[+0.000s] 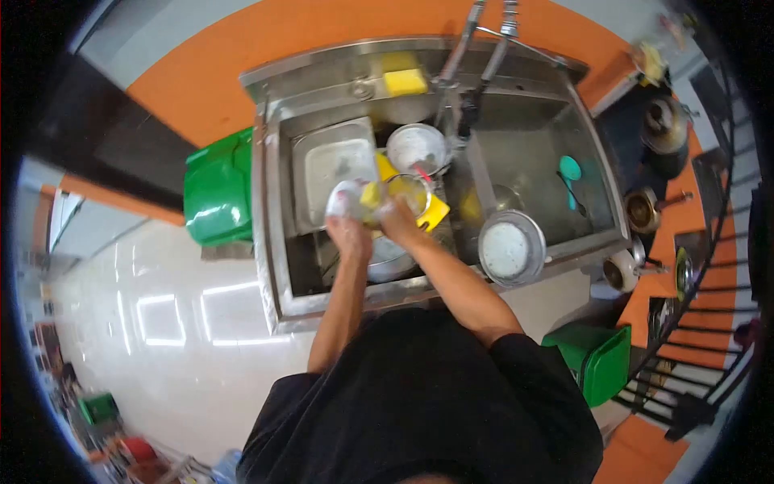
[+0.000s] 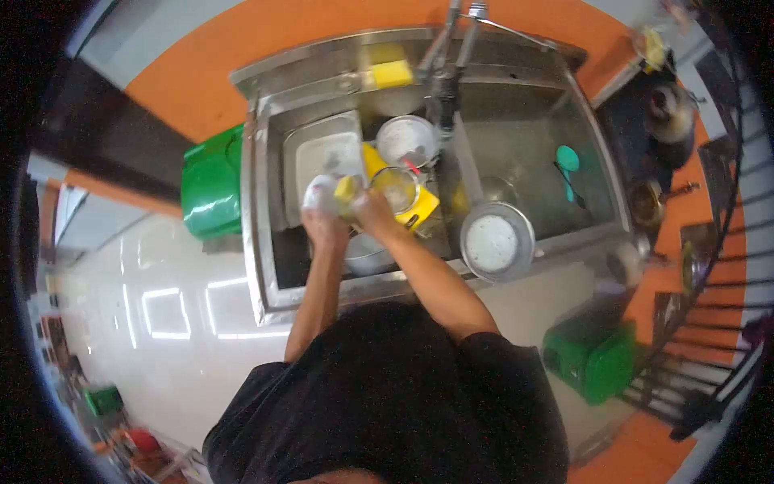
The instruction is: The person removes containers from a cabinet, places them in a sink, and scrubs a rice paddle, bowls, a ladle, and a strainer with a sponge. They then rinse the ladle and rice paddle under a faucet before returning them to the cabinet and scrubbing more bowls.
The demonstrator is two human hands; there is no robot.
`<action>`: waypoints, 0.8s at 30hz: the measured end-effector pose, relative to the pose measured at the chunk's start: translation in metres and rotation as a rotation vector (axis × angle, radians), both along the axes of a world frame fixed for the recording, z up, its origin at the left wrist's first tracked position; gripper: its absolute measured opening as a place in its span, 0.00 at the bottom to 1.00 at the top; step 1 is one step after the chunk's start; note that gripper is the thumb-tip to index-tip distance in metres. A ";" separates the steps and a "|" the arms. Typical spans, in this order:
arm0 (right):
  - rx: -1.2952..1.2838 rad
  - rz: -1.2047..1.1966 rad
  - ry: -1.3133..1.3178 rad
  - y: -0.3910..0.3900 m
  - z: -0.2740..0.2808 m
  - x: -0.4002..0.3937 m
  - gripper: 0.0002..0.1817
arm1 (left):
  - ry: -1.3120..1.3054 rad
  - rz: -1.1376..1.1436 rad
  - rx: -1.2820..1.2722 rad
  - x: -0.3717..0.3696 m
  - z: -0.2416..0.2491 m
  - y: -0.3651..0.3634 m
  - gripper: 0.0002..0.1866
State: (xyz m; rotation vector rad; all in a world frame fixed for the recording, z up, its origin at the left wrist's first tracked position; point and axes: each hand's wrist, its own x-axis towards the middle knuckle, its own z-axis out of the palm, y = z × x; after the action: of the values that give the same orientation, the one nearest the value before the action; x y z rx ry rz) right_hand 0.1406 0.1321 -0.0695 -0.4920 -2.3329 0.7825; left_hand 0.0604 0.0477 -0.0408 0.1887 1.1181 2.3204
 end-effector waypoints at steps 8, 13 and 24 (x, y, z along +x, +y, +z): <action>-0.307 -0.257 -0.270 0.016 -0.022 0.055 0.29 | 0.172 -0.053 -0.082 -0.035 0.019 -0.014 0.22; -0.164 -0.211 0.200 0.001 -0.002 -0.001 0.24 | -0.346 -0.477 -0.024 -0.002 -0.039 0.007 0.28; -1.181 -0.241 0.463 0.080 -0.034 -0.010 0.14 | 0.108 -0.387 -0.144 0.016 -0.044 0.000 0.16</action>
State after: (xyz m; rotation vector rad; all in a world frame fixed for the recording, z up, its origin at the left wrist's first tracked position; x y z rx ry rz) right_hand 0.1308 0.2118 -0.1039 -0.9113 -1.1664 1.8690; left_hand 0.0768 0.0474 -0.0847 0.4396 1.1787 1.8999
